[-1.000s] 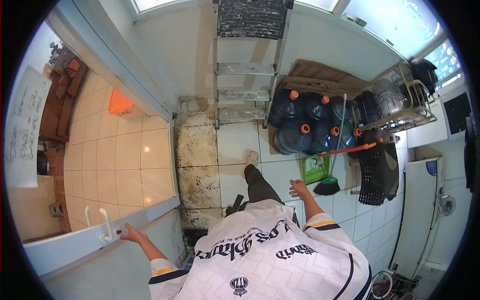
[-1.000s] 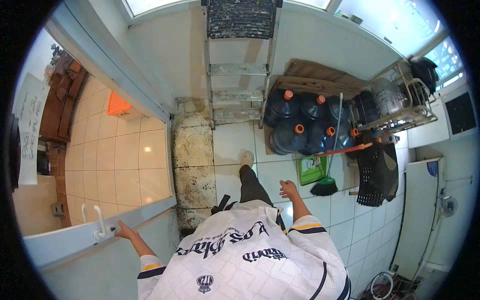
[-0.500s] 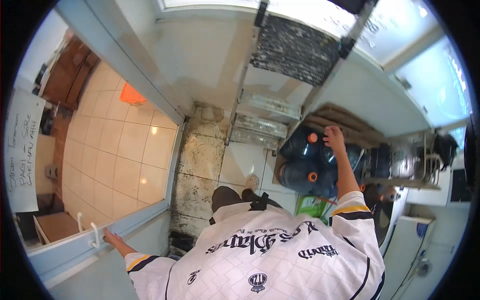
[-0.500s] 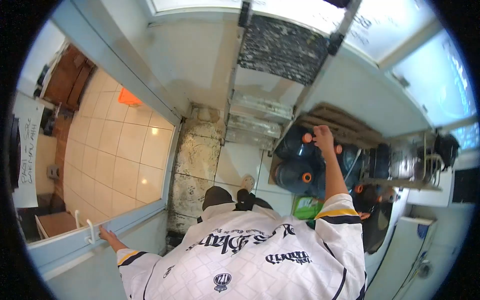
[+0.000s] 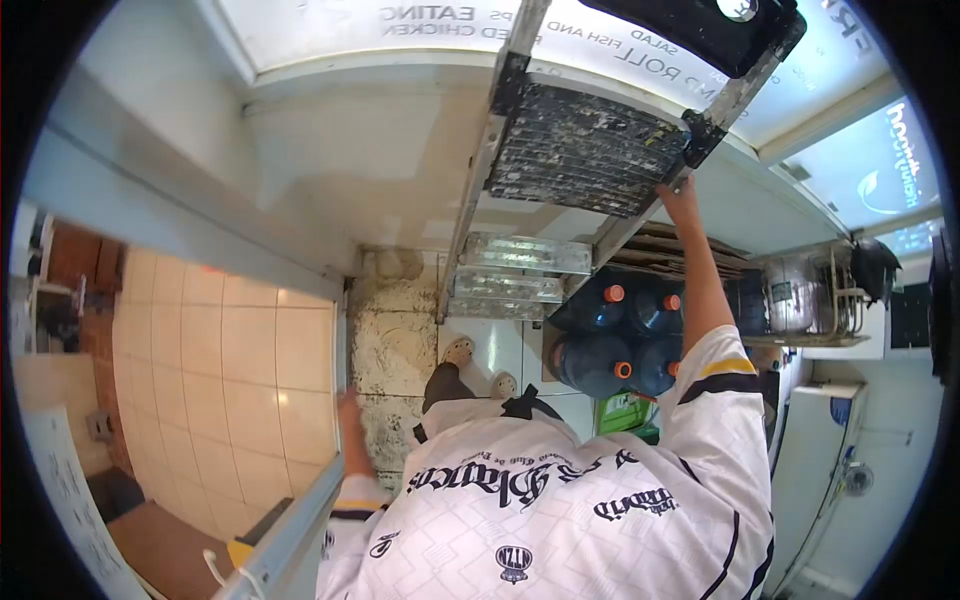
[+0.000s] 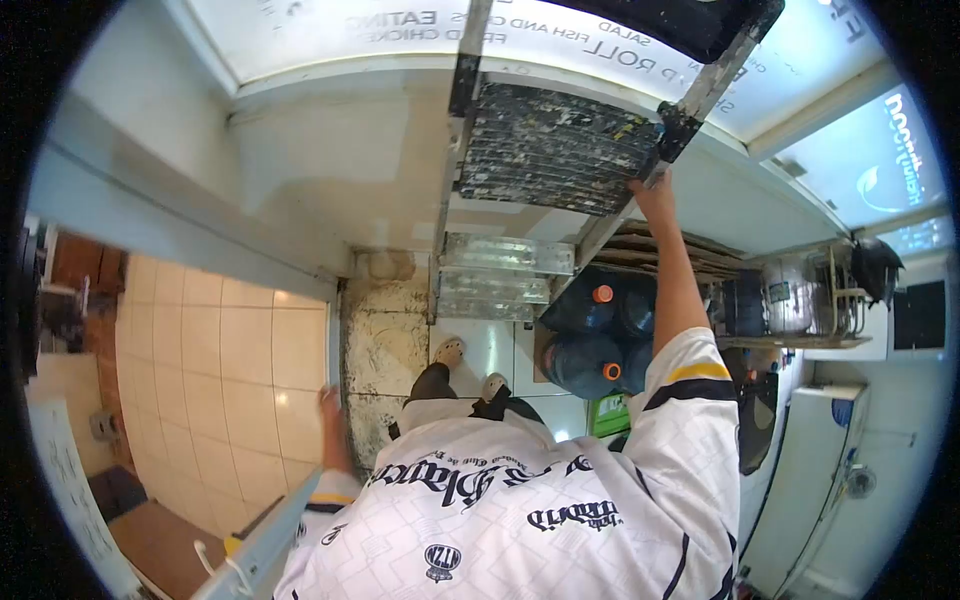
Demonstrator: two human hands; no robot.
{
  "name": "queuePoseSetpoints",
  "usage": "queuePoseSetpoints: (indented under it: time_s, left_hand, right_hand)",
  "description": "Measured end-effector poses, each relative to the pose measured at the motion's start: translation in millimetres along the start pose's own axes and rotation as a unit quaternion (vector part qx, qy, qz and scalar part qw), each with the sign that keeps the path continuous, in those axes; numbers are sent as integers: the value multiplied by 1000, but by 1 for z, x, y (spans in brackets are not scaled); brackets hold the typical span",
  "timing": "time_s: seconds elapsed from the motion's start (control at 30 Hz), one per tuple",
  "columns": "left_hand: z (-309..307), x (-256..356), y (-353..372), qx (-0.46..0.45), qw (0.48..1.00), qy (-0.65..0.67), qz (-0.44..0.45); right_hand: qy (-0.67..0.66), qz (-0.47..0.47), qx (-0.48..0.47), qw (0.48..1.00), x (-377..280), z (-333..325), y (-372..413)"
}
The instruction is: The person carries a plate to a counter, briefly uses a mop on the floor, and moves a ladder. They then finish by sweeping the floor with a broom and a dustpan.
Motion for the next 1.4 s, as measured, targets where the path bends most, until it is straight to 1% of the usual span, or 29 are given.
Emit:
queuePoseSetpoints:
  time_s: [0.03,0.07,0.1,0.13,0.17,0.2,0.23,0.27,0.33,0.43,0.53,0.57,0.67,0.73,0.77,0.83,0.9,0.93,1.0,1.07,1.1,1.13,1.17,1.2,1.23,1.27,1.3,1.37,1.4]
  left_hand:
    - [77,40,-15,35,991,-107,67]
    - [162,110,-3,-57,974,-188,118]
    - [225,146,-5,-103,944,-231,210]
    - [281,199,14,-164,901,-298,270]
    - [322,229,10,-179,861,-356,315]
    - [350,262,5,-167,830,-370,382]
    - [373,283,3,-156,794,-380,449]
    - [388,286,-8,-161,804,-385,423]
    - [400,286,-29,-166,822,-402,368]
    - [401,292,-31,-160,786,-422,423]
    - [404,289,-43,-179,784,-469,365]
    - [405,293,-42,-165,774,-477,383]
    - [402,295,-39,-139,749,-480,435]
    - [402,297,-36,-146,744,-442,479]
    - [405,297,-37,-147,748,-461,454]
    - [404,292,-40,-151,751,-503,400]
    - [399,282,-62,-162,745,-486,426]
    - [401,280,-67,-171,740,-479,441]
    - [398,289,-46,-127,741,-494,436]
    - [389,282,-34,-179,770,-432,435]
    - [384,278,-36,-211,757,-421,453]
    - [381,261,-29,-254,644,-499,521]
    - [373,240,-16,-282,455,-579,615]
    - [361,215,-6,-314,281,-623,659]
    - [351,192,-11,-364,218,-657,623]
    - [355,170,-1,-422,181,-698,549]
    - [346,154,-16,-447,173,-741,471]
    - [353,137,-16,-464,136,-788,380]
    - [365,130,-9,-475,109,-792,368]
  right_hand:
    - [-14,7,-10,1000,1,1,-3]
    - [-30,17,-19,999,-2,5,1]
    - [-47,31,-26,998,-1,8,7]
    - [-98,18,-45,994,2,12,12]
    - [-149,4,-61,987,7,15,10]
    - [-63,-60,-33,996,27,23,-2]
    - [-36,-67,-20,997,11,15,4]
    - [15,-79,23,996,-6,7,16]
    - [12,-40,-3,999,-13,7,18]
    - [27,-104,40,993,-14,9,18]
    - [42,-87,50,994,-16,10,19]
    - [43,-80,52,994,-19,11,20]
    - [-52,-71,44,995,-17,8,19]
    - [-22,-60,51,997,-13,13,22]
    - [-6,-52,58,997,-18,7,24]
    - [-71,-71,71,992,-15,-2,35]
    - [-55,-37,90,994,-13,-10,63]
    - [-109,-13,83,991,-4,-11,84]
    - [-176,39,61,982,25,1,146]
    - [-183,110,46,976,67,20,235]
    - [-144,142,20,979,112,53,288]
    - [-116,134,23,984,131,63,352]
    - [-74,324,-52,942,180,100,435]
    - [-73,389,-28,918,215,124,524]
    - [-38,428,36,902,261,171,632]
    - [-9,583,-9,812,261,198,808]
    - [39,722,57,688,300,295,945]
    - [71,696,-4,715,206,254,1004]
    - [88,681,-33,727,157,238,1037]
Point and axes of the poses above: each hand's wrist, its own y-axis away from the middle knuckle, its own z-axis out of the palm, x = y × z, the point moved 7 cm from there along -y, towards the middle knuckle, and after that the axes turned 4 degrees about -y, right-handed, at the moved point
